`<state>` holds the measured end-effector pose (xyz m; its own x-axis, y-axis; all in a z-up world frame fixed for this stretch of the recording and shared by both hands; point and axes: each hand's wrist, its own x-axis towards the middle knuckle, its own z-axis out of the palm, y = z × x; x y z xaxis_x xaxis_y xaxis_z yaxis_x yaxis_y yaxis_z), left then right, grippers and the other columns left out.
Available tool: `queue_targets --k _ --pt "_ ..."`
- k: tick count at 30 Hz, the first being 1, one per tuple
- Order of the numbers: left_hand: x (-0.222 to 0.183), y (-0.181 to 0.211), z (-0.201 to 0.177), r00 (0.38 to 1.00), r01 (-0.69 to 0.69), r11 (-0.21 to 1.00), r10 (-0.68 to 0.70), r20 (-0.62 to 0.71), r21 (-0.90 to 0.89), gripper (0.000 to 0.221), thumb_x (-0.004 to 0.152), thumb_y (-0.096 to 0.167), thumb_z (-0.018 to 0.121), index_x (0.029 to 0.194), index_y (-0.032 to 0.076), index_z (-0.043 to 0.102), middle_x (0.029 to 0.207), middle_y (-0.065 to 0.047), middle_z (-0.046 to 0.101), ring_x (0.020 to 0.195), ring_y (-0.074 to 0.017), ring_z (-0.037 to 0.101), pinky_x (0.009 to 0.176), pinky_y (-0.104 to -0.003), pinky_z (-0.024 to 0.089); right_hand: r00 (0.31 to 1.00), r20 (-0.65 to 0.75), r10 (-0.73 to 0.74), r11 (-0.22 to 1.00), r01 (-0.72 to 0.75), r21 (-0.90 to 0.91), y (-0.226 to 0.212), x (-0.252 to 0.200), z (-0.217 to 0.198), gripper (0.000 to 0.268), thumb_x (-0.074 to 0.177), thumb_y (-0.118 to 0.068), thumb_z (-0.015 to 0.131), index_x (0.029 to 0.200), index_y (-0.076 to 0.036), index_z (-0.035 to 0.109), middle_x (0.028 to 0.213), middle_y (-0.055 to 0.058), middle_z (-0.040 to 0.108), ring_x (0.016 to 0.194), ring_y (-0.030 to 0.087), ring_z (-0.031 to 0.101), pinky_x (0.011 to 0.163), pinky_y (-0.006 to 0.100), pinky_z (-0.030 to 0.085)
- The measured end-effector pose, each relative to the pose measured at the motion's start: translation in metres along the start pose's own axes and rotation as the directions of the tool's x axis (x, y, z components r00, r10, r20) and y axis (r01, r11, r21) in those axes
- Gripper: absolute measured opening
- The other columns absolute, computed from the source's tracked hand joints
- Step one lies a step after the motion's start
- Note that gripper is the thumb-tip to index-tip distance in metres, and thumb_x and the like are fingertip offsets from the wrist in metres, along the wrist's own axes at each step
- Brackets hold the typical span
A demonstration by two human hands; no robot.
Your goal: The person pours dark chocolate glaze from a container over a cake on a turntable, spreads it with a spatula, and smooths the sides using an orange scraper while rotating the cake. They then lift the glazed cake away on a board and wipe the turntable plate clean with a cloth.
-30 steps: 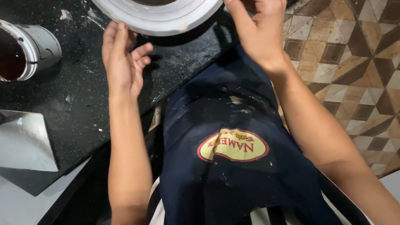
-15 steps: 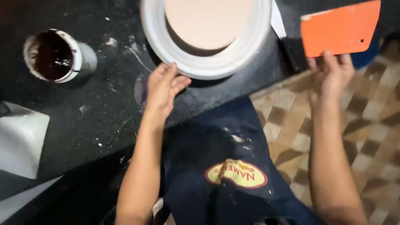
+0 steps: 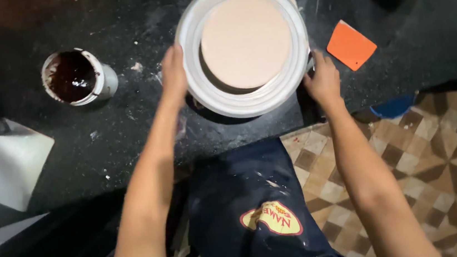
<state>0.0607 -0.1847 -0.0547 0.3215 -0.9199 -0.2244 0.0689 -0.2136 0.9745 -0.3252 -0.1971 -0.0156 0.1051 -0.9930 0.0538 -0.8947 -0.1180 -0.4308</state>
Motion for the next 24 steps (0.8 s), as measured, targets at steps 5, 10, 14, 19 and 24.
queue_targets --k 5,10,14,19,24 --pt "-0.028 0.013 0.011 0.999 -0.047 0.988 0.047 -0.001 -0.149 0.046 0.112 0.034 0.042 0.132 -0.002 0.062 0.123 -0.011 0.071 0.111 -0.0183 0.065 0.099 -0.033 0.051 0.949 0.139 0.283 0.92 -0.31 0.238 0.057 -0.042 0.021 0.045 0.088 -0.013 0.069 0.13 -0.004 0.056 0.09 0.02 0.064 0.076 0.041 0.06 0.069 0.052 0.049" --pt "-0.203 0.019 0.1 0.94 0.332 0.936 -0.339 -0.042 -0.116 0.057 0.115 0.038 0.035 0.094 -0.006 0.065 0.086 -0.028 0.066 0.077 -0.0311 0.067 0.064 -0.036 0.049 0.743 0.506 0.438 0.164 -0.62 0.767 -0.011 -0.086 -0.077 0.041 0.1 -0.025 0.049 0.136 -0.007 0.053 0.084 0.006 0.057 0.047 0.015 0.047 0.042 0.032 0.038" --pt "-0.222 0.068 0.141 0.32 0.117 0.993 -0.053 0.946 0.016 0.027 0.108 0.028 0.052 0.118 0.005 0.062 0.107 -0.004 0.069 0.105 -0.0133 0.063 0.094 -0.03 0.049 0.777 0.5 0.382 -0.101 -0.503 0.859 -0.051 -0.092 -0.119 0.062 0.111 -0.053 0.031 0.15 -0.008 0.046 0.084 0.003 0.053 0.052 0.011 0.04 0.047 0.028 0.037" --pt "-0.217 0.104 0.144 0.257 0.457 0.879 -0.278 0.926 0.137 0.028 0.111 0.026 0.058 0.115 -0.002 0.065 0.098 -0.002 0.066 0.093 -0.011 0.06 0.083 -0.029 0.051 0.833 0.495 0.246 -0.461 -0.349 0.816 -0.081 -0.073 -0.138 0.065 0.113 -0.053 0.031 0.158 -0.008 0.041 0.084 0.001 0.046 0.058 0.01 0.038 0.051 0.028 0.035" --pt "-0.183 0.218 0.124 0.111 0.689 0.697 -0.374 0.921 0.2 0.026 0.092 0.023 0.064 0.114 0.008 0.068 0.099 0.01 0.069 0.092 0.0023 0.059 0.084 -0.018 0.05 0.837 0.528 0.147 -0.419 -0.431 0.799 -0.087 -0.039 -0.165 0.057 0.11 -0.041 0.033 0.152 -0.002 0.036 0.11 0.014 0.065 0.076 0.027 0.067 0.07 0.043 0.059"
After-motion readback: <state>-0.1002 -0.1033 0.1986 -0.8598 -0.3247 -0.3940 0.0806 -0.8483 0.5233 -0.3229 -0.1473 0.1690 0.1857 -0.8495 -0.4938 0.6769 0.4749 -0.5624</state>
